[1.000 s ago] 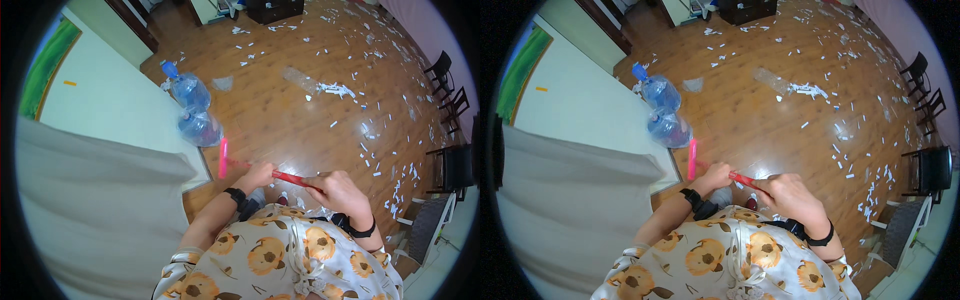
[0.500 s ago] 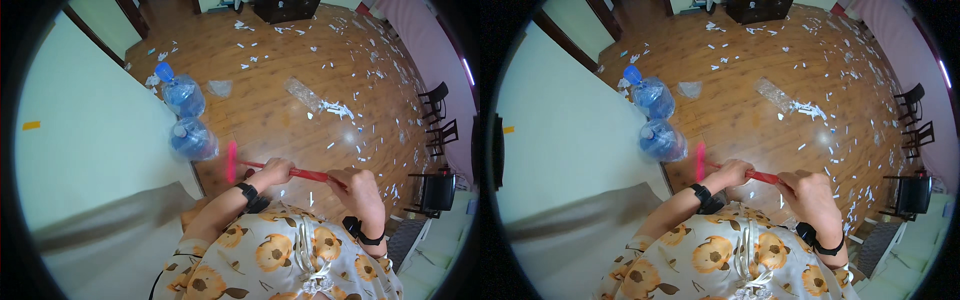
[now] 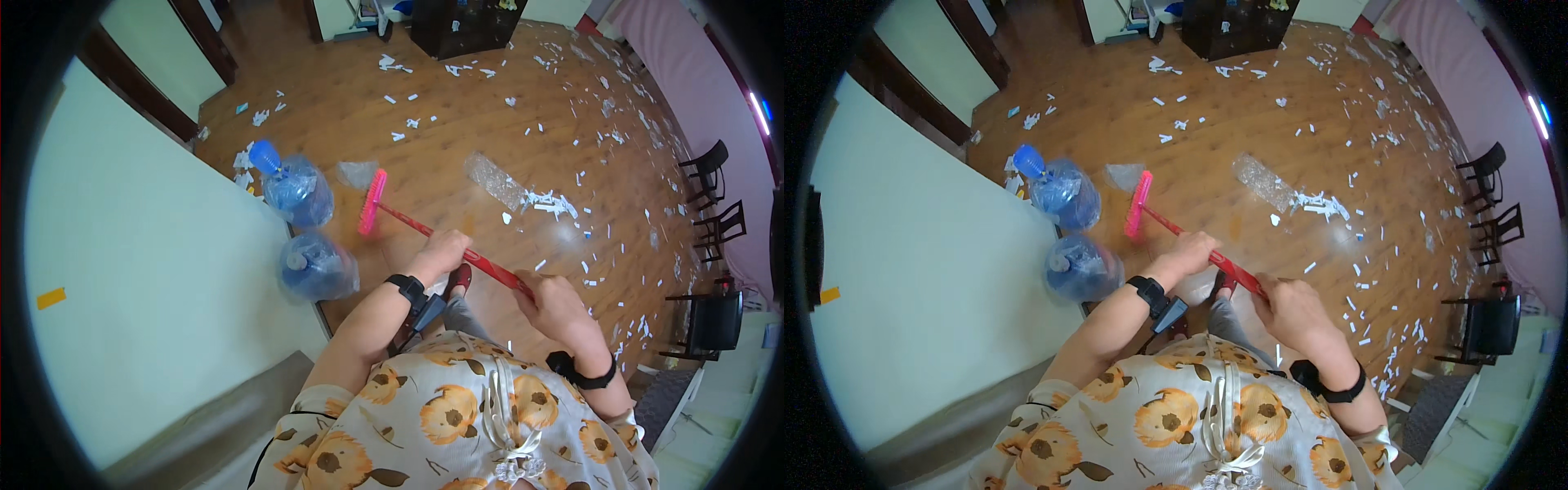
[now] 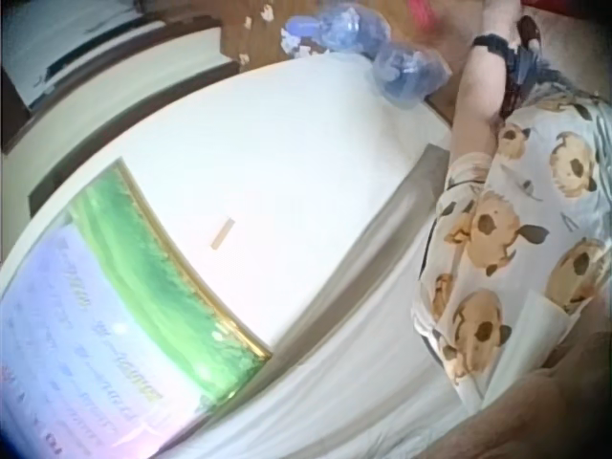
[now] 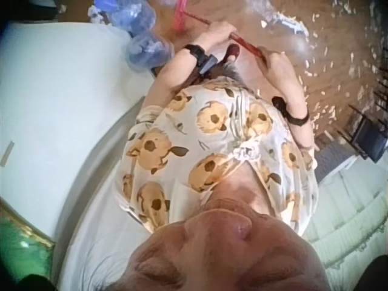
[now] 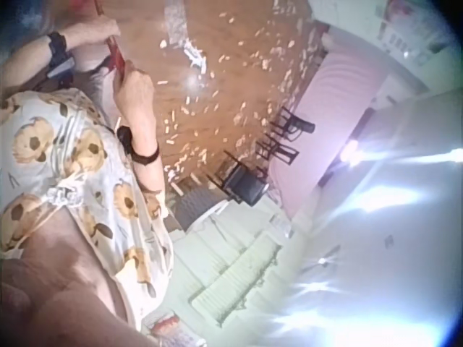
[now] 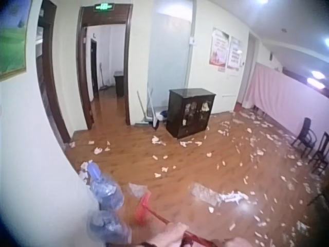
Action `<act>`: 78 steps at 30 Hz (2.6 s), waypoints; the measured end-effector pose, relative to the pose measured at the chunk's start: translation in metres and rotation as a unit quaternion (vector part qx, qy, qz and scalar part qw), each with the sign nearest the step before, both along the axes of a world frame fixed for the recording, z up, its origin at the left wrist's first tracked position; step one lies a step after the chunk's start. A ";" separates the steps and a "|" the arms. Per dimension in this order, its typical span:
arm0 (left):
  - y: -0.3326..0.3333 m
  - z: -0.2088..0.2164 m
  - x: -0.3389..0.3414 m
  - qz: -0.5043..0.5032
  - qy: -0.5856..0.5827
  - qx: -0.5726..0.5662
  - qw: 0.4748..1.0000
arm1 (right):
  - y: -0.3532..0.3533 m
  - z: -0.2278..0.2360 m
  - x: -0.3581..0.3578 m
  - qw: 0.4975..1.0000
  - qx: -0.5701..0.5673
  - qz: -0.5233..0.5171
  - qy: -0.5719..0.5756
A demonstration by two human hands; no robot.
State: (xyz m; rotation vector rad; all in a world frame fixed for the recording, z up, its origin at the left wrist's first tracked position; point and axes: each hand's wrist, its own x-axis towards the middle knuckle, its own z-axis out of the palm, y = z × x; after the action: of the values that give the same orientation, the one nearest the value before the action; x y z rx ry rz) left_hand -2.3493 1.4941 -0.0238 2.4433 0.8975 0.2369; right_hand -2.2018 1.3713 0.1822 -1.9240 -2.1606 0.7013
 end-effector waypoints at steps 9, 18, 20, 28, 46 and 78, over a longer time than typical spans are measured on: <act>0.071 -0.028 0.015 0.163 0.039 0.001 0.986 | 0.107 -0.093 0.014 0.999 -0.037 -0.012 0.032; 0.129 -0.026 0.105 0.032 -0.061 -0.099 0.993 | 0.153 -0.044 0.088 0.998 -0.053 -0.023 -0.038; 0.140 -0.014 0.133 -0.001 -0.078 -0.091 0.993 | 0.157 -0.020 0.109 0.998 -0.045 -0.022 -0.044; 0.177 0.038 0.187 -0.064 -0.054 -0.076 0.994 | 0.182 0.020 0.167 1.000 -0.001 -0.007 -0.024; 0.275 0.064 0.075 -0.076 0.019 -0.061 0.995 | 0.286 0.015 0.085 0.998 0.018 0.025 0.053; 0.466 0.046 -0.086 0.149 0.043 0.032 0.987 | 0.553 -0.003 -0.024 0.971 -0.013 0.220 0.093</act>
State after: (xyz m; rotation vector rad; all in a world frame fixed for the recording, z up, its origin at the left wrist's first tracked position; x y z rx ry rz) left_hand -2.4350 1.9604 0.0220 2.3843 1.3143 0.2702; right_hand -2.2257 1.9242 0.1788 -1.3271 -2.4816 0.9400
